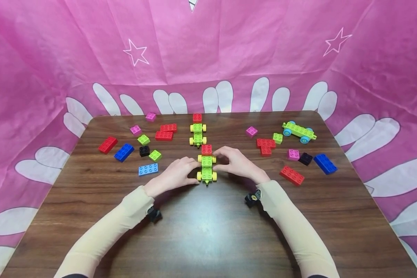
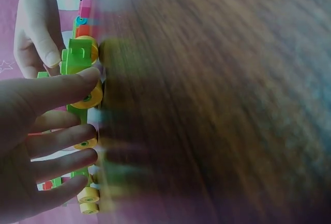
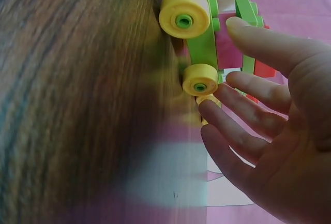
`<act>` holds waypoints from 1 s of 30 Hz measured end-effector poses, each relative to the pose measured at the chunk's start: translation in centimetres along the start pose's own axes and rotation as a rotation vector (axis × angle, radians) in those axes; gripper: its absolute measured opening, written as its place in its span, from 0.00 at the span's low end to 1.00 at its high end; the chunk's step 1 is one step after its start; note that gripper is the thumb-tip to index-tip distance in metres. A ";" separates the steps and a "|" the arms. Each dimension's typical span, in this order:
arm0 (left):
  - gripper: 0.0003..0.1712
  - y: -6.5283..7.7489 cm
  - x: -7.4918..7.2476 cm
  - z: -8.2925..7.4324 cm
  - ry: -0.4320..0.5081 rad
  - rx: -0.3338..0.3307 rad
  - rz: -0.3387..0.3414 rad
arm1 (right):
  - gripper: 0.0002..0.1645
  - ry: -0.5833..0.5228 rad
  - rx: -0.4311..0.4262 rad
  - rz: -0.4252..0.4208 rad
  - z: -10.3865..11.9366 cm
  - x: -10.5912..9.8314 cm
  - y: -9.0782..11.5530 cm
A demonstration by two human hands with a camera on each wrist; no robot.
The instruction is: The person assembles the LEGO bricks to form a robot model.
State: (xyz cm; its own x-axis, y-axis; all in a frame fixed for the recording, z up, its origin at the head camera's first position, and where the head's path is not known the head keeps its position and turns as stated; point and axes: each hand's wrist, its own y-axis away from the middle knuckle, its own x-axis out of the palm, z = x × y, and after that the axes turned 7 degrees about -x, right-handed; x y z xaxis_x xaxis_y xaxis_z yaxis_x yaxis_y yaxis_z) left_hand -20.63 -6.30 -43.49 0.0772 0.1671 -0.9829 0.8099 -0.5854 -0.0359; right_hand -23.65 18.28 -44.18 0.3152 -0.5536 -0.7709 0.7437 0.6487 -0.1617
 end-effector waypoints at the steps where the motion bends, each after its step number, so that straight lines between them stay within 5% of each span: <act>1: 0.30 0.0 0.1 0.0 -0.015 0.010 -0.010 | 0.29 0.006 -0.004 -0.001 0.0 0.0 0.1; 12: 0.15 -1.2 0.1 0.0 -0.058 0.040 -0.069 | 0.23 0.070 -0.047 -0.037 -0.4 -0.5 0.7; 30: 0.12 -2.7 0.2 0.1 0.028 0.033 -0.063 | 0.28 0.098 0.012 -0.032 -0.9 -0.8 0.9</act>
State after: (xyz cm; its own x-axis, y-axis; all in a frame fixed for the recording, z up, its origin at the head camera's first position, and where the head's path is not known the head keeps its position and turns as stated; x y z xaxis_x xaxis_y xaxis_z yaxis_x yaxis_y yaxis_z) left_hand -22.87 -4.74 -43.60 0.0439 0.2264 -0.9730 0.7939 -0.5992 -0.1037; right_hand -23.75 19.73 -44.27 0.2327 -0.5195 -0.8222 0.7598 0.6248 -0.1797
